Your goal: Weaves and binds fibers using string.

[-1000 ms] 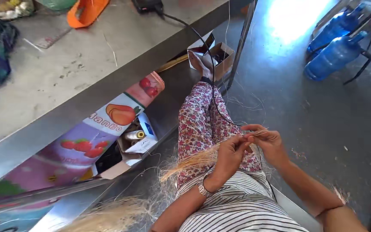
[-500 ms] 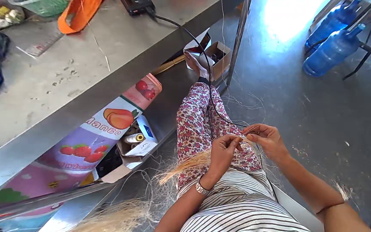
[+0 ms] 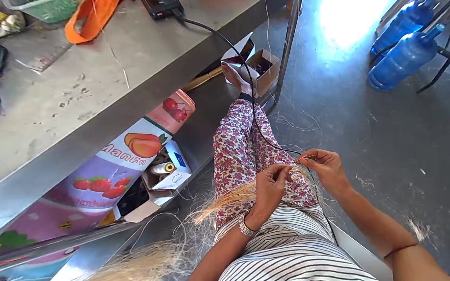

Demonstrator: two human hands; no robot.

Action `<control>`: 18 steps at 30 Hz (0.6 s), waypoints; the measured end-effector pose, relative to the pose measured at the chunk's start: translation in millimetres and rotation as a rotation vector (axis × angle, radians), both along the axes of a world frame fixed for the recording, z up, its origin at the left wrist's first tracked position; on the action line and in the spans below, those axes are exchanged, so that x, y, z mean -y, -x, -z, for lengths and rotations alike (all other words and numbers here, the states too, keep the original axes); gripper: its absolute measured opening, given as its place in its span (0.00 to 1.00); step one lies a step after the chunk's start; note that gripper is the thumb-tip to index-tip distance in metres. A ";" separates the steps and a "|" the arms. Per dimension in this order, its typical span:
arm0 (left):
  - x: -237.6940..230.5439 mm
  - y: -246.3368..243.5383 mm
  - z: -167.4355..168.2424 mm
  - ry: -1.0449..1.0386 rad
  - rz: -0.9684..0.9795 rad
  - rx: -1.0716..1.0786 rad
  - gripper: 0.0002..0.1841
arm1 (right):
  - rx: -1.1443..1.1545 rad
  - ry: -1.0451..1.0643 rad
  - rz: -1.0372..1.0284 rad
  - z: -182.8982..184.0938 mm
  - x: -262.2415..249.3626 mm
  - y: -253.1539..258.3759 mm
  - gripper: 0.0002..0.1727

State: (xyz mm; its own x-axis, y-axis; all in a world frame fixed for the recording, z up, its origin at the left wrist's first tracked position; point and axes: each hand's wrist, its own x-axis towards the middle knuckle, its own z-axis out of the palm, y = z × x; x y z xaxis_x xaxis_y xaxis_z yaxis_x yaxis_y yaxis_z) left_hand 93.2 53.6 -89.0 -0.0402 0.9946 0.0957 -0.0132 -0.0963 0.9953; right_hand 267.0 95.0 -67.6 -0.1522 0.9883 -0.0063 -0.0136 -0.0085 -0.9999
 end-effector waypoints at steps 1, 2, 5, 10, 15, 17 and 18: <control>-0.1 0.1 -0.9 0.018 -0.003 0.012 0.08 | 0.006 -0.001 -0.001 0.5 -0.1 -0.2 0.06; -0.2 0.4 -1.3 0.029 -0.005 0.019 0.08 | 0.003 0.001 -0.003 0.6 -0.3 -0.3 0.06; 0.2 0.8 -0.9 0.031 -0.006 0.018 0.08 | -0.006 0.031 -0.005 0.1 -0.7 0.3 0.06; 1.0 -0.8 1.8 0.018 0.011 -0.021 0.08 | -0.007 0.088 -0.047 -0.5 -0.7 0.4 0.07; 1.2 -2.7 5.1 -0.006 0.020 -0.035 0.08 | 0.006 0.102 -0.040 -0.6 -0.4 0.8 0.06; 1.2 -3.2 5.8 -0.015 0.022 -0.039 0.08 | 0.016 0.095 -0.029 0.0 -0.6 0.6 0.06; 1.2 -3.4 6.3 -0.017 0.024 -0.041 0.08 | 0.020 0.087 -0.025 0.6 -0.7 0.4 0.06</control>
